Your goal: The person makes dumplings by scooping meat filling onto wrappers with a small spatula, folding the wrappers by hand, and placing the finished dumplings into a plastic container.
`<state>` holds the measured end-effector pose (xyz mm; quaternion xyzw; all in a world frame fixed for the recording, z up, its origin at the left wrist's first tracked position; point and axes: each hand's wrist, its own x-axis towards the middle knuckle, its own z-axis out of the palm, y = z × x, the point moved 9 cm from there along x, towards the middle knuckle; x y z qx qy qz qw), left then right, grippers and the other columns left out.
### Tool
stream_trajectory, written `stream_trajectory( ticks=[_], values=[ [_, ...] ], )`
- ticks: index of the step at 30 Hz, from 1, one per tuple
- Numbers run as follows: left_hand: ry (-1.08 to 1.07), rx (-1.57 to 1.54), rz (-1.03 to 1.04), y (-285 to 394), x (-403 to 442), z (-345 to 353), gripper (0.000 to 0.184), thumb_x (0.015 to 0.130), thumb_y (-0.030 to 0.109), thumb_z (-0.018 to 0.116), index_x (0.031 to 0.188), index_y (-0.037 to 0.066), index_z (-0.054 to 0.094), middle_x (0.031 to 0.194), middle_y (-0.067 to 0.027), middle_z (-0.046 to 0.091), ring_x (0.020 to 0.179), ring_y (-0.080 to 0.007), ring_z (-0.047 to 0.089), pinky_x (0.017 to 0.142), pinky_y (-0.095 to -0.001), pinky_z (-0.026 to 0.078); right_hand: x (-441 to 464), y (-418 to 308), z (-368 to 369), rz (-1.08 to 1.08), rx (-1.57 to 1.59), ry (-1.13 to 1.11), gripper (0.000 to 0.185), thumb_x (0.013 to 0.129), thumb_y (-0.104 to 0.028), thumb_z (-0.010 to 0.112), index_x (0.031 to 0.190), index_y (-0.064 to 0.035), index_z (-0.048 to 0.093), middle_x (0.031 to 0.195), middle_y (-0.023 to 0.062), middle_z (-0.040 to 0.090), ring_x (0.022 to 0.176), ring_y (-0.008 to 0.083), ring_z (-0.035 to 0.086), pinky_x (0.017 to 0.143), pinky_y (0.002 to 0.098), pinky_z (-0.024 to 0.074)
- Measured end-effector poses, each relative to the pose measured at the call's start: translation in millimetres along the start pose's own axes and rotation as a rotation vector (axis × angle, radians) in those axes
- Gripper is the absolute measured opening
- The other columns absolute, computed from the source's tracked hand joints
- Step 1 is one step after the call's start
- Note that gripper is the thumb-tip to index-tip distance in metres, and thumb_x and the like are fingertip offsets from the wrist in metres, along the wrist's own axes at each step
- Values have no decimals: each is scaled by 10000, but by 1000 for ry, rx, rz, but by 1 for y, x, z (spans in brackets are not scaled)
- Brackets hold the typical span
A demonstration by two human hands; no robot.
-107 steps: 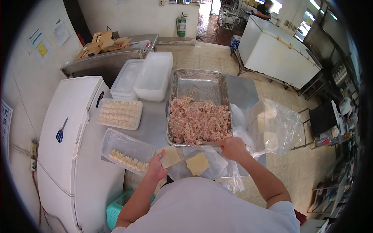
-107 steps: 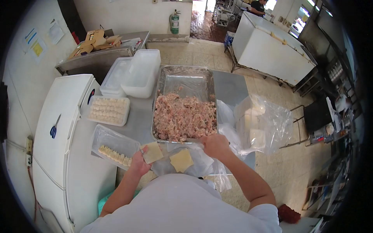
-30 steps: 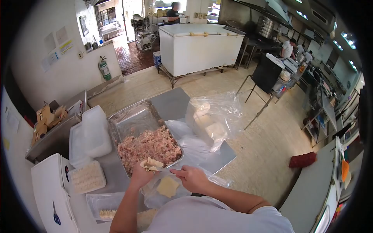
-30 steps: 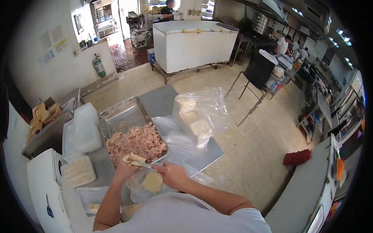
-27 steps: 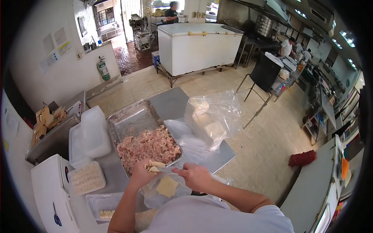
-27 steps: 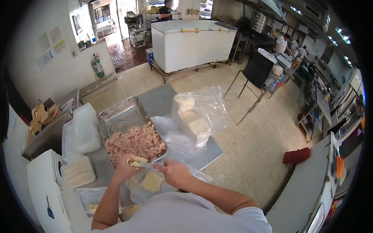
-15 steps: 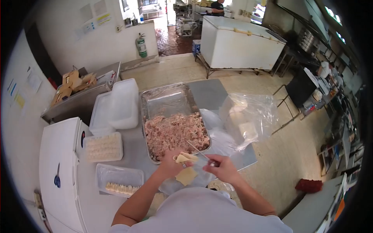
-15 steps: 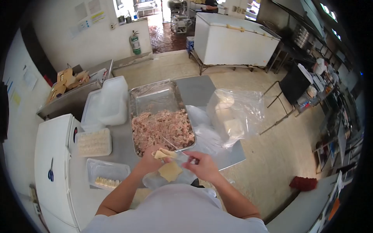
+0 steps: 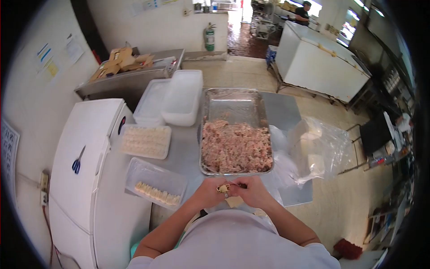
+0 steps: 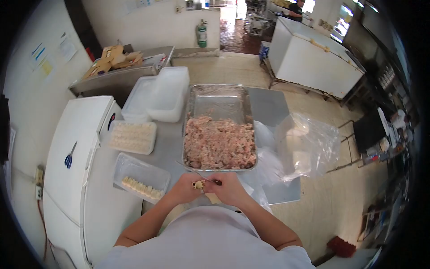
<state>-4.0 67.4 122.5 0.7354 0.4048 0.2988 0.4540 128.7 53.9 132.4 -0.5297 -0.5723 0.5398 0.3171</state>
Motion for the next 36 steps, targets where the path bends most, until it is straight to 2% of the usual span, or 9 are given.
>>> stream_trajectory(
  ticks=[5, 8, 11, 15, 17, 20, 23, 29, 36],
  values=[
    [140, -292, -421, -51, -43, -27, 227, 976, 207, 705, 847, 19, 701, 685, -38, 632, 632, -110, 554, 591, -325, 470, 15, -15, 15, -2, -91, -13, 180, 928, -114, 717, 1017, 36, 761, 762, 16, 704, 662, 47, 544, 587, 240, 420],
    [359, -74, -330, -90, -69, -59, 280, 1001, 191, 649, 772, 30, 671, 687, -48, 636, 590, -107, 535, 563, -326, 459, 24, 0, 30, -9, -82, -34, 179, 923, -134, 721, 969, 36, 752, 759, 17, 698, 666, 54, 546, 586, 253, 425],
    [544, -364, -525, -127, -105, -99, 363, 1017, 236, 628, 723, 23, 638, 652, -71, 618, 550, -125, 528, 542, -338, 449, 28, 8, 49, 61, -49, -93, 169, 929, -128, 717, 936, 40, 740, 767, 18, 703, 685, 54, 566, 614, 243, 436],
    [918, 179, -603, -153, -160, -206, 404, 973, 337, 705, 752, 2, 667, 636, -104, 655, 571, -252, 584, 582, -439, 471, 31, 15, 76, 129, -29, -146, 159, 939, -125, 709, 931, 32, 735, 786, 19, 712, 716, 60, 601, 646, 233, 456],
    [885, 368, -778, -162, -183, -256, 387, 967, 324, 694, 746, 8, 671, 644, -108, 614, 608, -214, 572, 597, -385, 477, 34, 20, 88, 120, 2, -164, 165, 942, -130, 706, 937, 32, 735, 794, 20, 713, 730, 63, 611, 663, 236, 467],
    [823, 270, -794, -207, -215, -299, 330, 931, 285, 719, 806, -19, 690, 711, -142, 634, 701, -212, 610, 657, -393, 496, 35, 12, 102, 121, 9, -172, 169, 944, -130, 701, 945, 36, 732, 800, 23, 714, 743, 68, 620, 684, 239, 479],
    [558, 274, -823, -240, -220, -311, 314, 847, 263, 712, 875, -49, 707, 989, -264, 713, 904, -410, 685, 814, -442, 547, 37, 11, 115, 118, 14, -170, 173, 946, -128, 697, 951, 43, 730, 804, 29, 716, 751, 70, 625, 696, 243, 488],
    [90, 768, -1017, -257, -195, -300, 306, 790, 203, 697, 965, -43, 745, 1059, -267, 728, 1020, -410, 706, 892, -454, 571, 38, 18, 136, 123, 40, -136, 181, 949, -122, 687, 958, 53, 733, 791, 39, 724, 728, 74, 627, 676, 245, 488],
    [26, 853, -1035, -249, -179, -308, 245, 778, 144, 667, 944, -7, 767, 1037, -244, 742, 990, -382, 726, 879, -438, 581, 37, 34, 147, 124, -12, -95, 194, 954, -116, 667, 1001, 62, 728, 824, 63, 740, 751, 96, 651, 687, 267, 509]
  ],
)
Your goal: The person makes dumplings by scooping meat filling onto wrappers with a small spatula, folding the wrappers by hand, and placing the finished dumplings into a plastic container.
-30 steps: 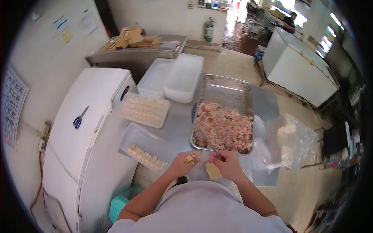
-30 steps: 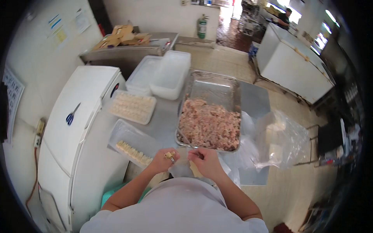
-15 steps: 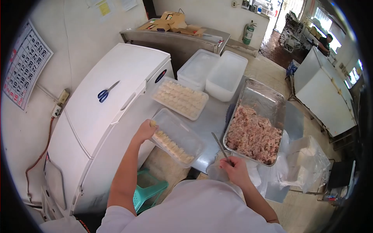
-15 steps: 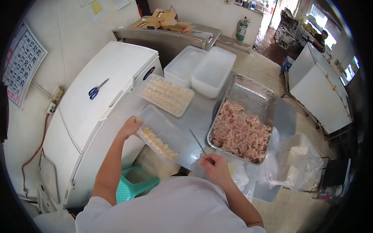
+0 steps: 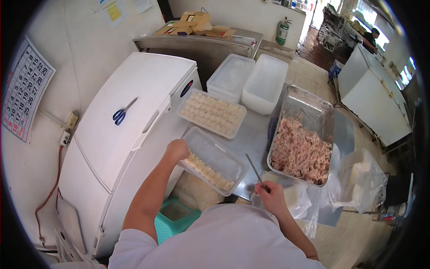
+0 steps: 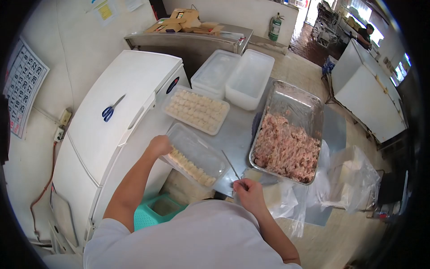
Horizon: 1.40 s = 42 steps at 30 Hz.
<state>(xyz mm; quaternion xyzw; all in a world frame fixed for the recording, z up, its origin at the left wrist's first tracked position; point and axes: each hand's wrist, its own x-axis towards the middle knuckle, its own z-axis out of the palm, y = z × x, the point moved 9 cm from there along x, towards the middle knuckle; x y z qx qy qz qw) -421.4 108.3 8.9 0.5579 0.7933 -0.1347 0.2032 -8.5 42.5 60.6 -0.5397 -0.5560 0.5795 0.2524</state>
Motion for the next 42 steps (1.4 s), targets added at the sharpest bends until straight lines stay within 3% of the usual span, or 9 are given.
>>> stream_trajectory(
  ticks=[6, 8, 15, 21, 27, 33, 38, 42],
  values=[
    [82, 49, 76, -1, 9, 9, 257, 769, 214, 708, 907, 7, 776, 959, -223, 751, 925, -369, 734, 830, -444, 585, 4, 14, 2, 34, -160, 89, 282, 945, -222, 683, 900, 50, 745, 735, 96, 724, 693, 136, 661, 651, 318, 513],
    [-9, 10, 51, -4, 10, 14, 249, 770, 211, 712, 899, 7, 775, 962, -231, 748, 925, -372, 733, 827, -449, 586, 14, 28, 10, 75, -229, 59, 340, 936, -284, 695, 877, 46, 748, 711, 106, 717, 670, 155, 661, 645, 329, 515],
    [164, 44, 124, 1, 0, 8, 255, 789, 228, 741, 888, -5, 767, 952, -248, 739, 918, -394, 727, 829, -470, 583, 39, 48, 43, 216, -223, -66, 447, 914, -375, 726, 832, 65, 725, 692, 110, 714, 631, 167, 652, 602, 346, 500],
    [153, -37, 125, -10, 6, 23, 283, 809, 256, 738, 894, -12, 765, 952, -237, 740, 914, -397, 723, 842, -476, 575, 55, 79, 83, 309, 59, -155, 354, 954, -257, 666, 928, 96, 657, 723, 129, 716, 605, 165, 647, 508, 327, 454],
    [139, -62, 129, -16, 7, 25, 246, 823, 278, 720, 866, 45, 785, 907, -211, 744, 889, -380, 722, 828, -472, 570, 56, 73, 88, 336, 126, -116, 271, 961, -170, 608, 998, 98, 621, 731, 149, 711, 531, 160, 615, 435, 308, 422],
    [103, -81, 152, -16, 8, 22, 245, 840, 271, 669, 880, 63, 791, 904, -204, 742, 880, -380, 717, 821, -469, 568, 58, 78, 89, 339, 114, -111, 279, 959, -177, 604, 1008, 97, 608, 736, 159, 713, 537, 158, 628, 432, 312, 430],
    [83, -77, 121, -20, 8, 16, 277, 888, 281, 632, 920, 53, 785, 937, -210, 739, 911, -385, 711, 838, -477, 558, 56, 71, 83, 282, 39, -71, 297, 957, -208, 619, 963, 90, 619, 741, 152, 711, 566, 180, 643, 533, 335, 480],
    [251, -162, 84, -4, -29, -25, 292, 925, 315, 649, 966, 54, 773, 948, -200, 742, 920, -386, 708, 834, -488, 553, 43, 57, 61, 272, -7, -4, 310, 955, -227, 629, 933, 82, 635, 752, 134, 710, 653, 190, 675, 648, 339, 511]
  ],
)
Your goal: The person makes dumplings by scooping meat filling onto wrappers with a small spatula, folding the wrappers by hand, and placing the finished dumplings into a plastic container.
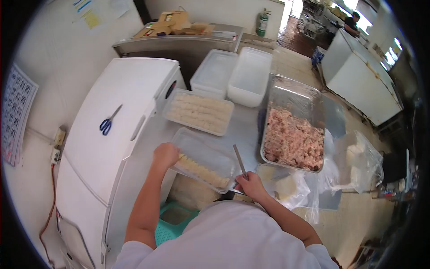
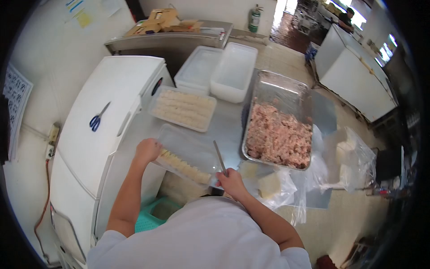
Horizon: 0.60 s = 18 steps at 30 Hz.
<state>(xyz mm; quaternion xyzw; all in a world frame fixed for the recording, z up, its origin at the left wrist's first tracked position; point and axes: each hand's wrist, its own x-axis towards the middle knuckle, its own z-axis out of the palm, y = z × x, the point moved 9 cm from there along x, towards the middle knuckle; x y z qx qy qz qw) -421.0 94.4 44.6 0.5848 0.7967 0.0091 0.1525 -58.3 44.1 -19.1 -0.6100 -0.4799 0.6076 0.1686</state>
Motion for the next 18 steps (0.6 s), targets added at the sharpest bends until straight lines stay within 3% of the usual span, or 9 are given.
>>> stream_trajectory(
  ticks=[3, 5, 8, 11, 13, 16, 18],
  values=[
    [101, -228, 75, 60, -27, -23, 269, 933, 300, 671, 974, 50, 762, 950, -180, 748, 909, -376, 710, 803, -470, 555, -28, -23, -42, -141, -28, 90, 308, 952, -232, 638, 944, 75, 646, 756, 117, 711, 703, 178, 676, 662, 327, 510],
    [88, -405, 175, 112, -45, -12, 220, 928, 268, 691, 970, 63, 759, 916, -164, 745, 875, -348, 713, 777, -431, 558, -39, -6, -78, -120, 76, 170, 256, 958, -223, 645, 937, 32, 662, 760, 76, 716, 698, 129, 620, 650, 297, 467],
    [-142, -581, 392, 210, -80, 30, 144, 871, 159, 693, 958, 62, 756, 891, -145, 742, 824, -286, 713, 748, -378, 553, -59, 11, -138, -103, 200, 343, 221, 973, -208, 646, 885, -7, 672, 728, 39, 701, 621, 62, 498, 589, 258, 381],
    [-399, -779, 728, 301, -130, 69, 161, 806, 104, 692, 945, 58, 758, 854, -136, 739, 780, -286, 706, 740, -375, 558, -86, 19, -190, -111, 210, 486, 216, 977, -201, 645, 878, -11, 671, 716, 41, 697, 603, 63, 486, 565, 263, 370],
    [-590, -655, 991, 355, -171, 83, 196, 809, 116, 709, 989, 55, 757, 954, -133, 748, 873, -297, 702, 805, -393, 558, -99, 36, -209, -63, 187, 534, 214, 979, -206, 652, 880, -17, 670, 722, 36, 701, 588, 54, 468, 544, 265, 361],
    [-631, -513, 1184, 400, -199, 122, 279, 815, 158, 746, 1078, 62, 737, 1171, -147, 714, 1073, -328, 656, 932, -430, 526, -117, 62, -225, -18, 216, 581, 237, 975, -221, 662, 859, -14, 673, 708, 23, 689, 571, 55, 456, 528, 269, 358],
    [-431, -455, 1296, 415, -193, 127, 339, 816, 196, 770, 1127, 73, 718, 1298, -162, 652, 1177, -347, 598, 1001, -449, 488, -126, 79, -232, -7, 248, 609, 268, 964, -235, 671, 820, -8, 681, 674, 9, 664, 554, 68, 460, 515, 284, 363]
  ],
)
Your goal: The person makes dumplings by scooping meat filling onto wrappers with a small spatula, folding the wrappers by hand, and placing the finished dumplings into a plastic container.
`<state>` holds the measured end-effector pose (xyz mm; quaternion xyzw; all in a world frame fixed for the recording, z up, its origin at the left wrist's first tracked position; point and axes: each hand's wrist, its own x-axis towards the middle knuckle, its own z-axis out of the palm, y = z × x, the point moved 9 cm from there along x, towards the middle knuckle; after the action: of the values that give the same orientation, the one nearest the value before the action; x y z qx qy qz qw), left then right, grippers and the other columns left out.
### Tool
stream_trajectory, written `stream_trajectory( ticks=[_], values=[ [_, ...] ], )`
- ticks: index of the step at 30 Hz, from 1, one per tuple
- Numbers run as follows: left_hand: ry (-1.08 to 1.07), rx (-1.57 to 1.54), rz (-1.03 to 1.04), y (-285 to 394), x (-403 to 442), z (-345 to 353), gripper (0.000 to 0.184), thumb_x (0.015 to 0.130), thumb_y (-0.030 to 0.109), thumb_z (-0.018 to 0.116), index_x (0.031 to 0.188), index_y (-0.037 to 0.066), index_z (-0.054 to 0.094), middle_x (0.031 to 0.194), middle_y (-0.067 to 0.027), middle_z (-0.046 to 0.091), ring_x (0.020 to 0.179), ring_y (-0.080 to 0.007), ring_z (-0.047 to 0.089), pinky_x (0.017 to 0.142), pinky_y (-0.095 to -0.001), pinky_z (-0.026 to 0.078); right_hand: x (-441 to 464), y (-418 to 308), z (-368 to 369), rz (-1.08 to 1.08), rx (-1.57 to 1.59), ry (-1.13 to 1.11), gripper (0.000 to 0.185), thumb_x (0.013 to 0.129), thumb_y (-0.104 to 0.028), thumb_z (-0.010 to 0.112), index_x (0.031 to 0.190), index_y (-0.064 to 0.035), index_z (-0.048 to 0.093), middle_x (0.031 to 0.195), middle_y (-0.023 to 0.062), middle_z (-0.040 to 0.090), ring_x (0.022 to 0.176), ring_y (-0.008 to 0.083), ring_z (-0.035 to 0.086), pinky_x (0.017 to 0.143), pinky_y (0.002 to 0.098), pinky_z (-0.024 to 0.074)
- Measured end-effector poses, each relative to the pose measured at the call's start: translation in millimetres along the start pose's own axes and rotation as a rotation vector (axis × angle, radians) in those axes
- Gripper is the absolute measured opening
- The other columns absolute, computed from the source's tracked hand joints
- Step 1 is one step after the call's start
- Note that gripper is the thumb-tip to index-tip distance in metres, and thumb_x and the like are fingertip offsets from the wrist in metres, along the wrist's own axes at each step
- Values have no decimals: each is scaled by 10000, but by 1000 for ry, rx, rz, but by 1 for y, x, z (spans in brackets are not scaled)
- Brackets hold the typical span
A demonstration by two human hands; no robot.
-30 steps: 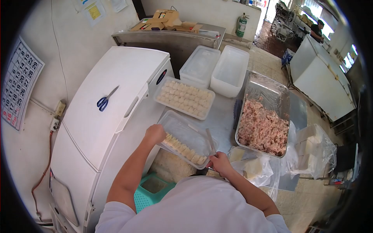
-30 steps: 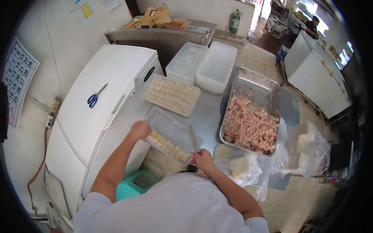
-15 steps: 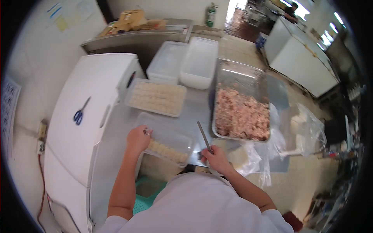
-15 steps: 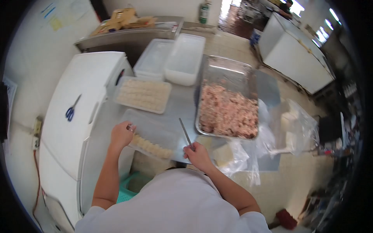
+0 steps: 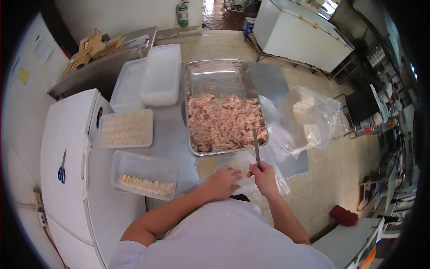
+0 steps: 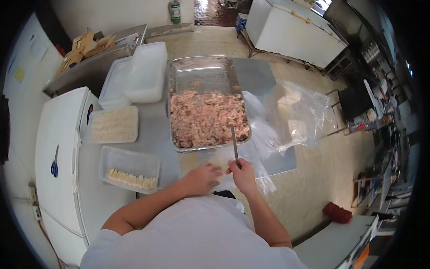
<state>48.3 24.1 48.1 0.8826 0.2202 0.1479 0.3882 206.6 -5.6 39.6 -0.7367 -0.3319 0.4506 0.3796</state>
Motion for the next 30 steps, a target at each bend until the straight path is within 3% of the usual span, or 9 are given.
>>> stream_trajectory(
  ticks=[4, 7, 12, 16, 19, 22, 25, 28, 30],
  values=[
    [112, 94, -9, -13, 15, -2, 406, 791, 236, 809, 1154, 90, 701, 1410, -184, 588, 1252, -389, 543, 1056, -466, 454, -6, 18, -20, 23, 65, 26, 284, 971, -234, 667, 801, -8, 692, 654, -5, 626, 551, 69, 448, 512, 288, 358],
    [139, 215, 24, -3, 21, -5, 347, 786, 216, 801, 1090, 68, 722, 1409, -173, 592, 1268, -378, 541, 1051, -461, 458, -4, 28, -30, 21, 37, 13, 282, 975, -224, 664, 795, -9, 695, 643, -9, 605, 551, 69, 444, 513, 290, 357],
    [230, 162, 68, -10, 21, -1, 283, 707, 204, 844, 932, 71, 736, 1331, -162, 652, 1226, -392, 571, 1027, -464, 477, 4, 39, -38, 1, 82, -39, 275, 977, -217, 664, 797, -11, 698, 634, -12, 589, 565, 72, 452, 523, 294, 367],
    [319, 138, -88, -17, 17, -5, 237, 685, 149, 839, 887, 80, 736, 1276, -153, 680, 1146, -371, 621, 974, -440, 511, 12, 40, -43, 4, 99, -59, 260, 985, -214, 653, 842, -1, 696, 649, -11, 590, 583, 76, 465, 531, 294, 374],
    [485, -225, -274, -34, 1, -16, 89, 853, 127, 753, 909, 60, 738, 1256, -154, 690, 1059, -320, 672, 907, -410, 540, 14, 28, -50, 2, 91, -87, 257, 999, -223, 638, 901, 7, 697, 676, 0, 611, 594, 79, 483, 545, 290, 391],
    [633, -997, -852, -68, -27, 0, 164, 1024, 147, 600, 1033, 28, 712, 1245, -140, 693, 1021, -264, 702, 881, -384, 565, 19, 19, -50, -46, 60, -136, 271, 1020, -239, 614, 952, 10, 696, 705, 11, 634, 609, 83, 512, 569, 285, 423],
    [717, -1670, -635, -57, -19, 8, 264, 1095, 197, 489, 1177, -2, 642, 1236, -125, 688, 1073, -232, 697, 920, -389, 576, 21, 8, -43, -87, 72, -178, 281, 1036, -249, 593, 988, 10, 691, 728, 17, 645, 639, 85, 551, 598, 280, 453],
    [742, -1868, -720, -51, -20, 18, 272, 1066, 218, 543, 1239, 14, 595, 1228, -90, 683, 1105, -237, 691, 959, -397, 577, 24, -5, -34, -71, 34, -236, 255, 1039, -232, 580, 1021, -2, 690, 747, 27, 653, 674, 91, 582, 618, 291, 476],
    [740, -1692, -673, -54, -27, 17, 277, 1070, 220, 542, 1247, 13, 593, 1238, -105, 676, 1117, -245, 685, 977, -425, 568, 23, -18, -33, -50, 28, -261, 235, 1038, -215, 572, 1037, -13, 693, 755, 45, 658, 687, 104, 595, 625, 308, 488]
  ],
)
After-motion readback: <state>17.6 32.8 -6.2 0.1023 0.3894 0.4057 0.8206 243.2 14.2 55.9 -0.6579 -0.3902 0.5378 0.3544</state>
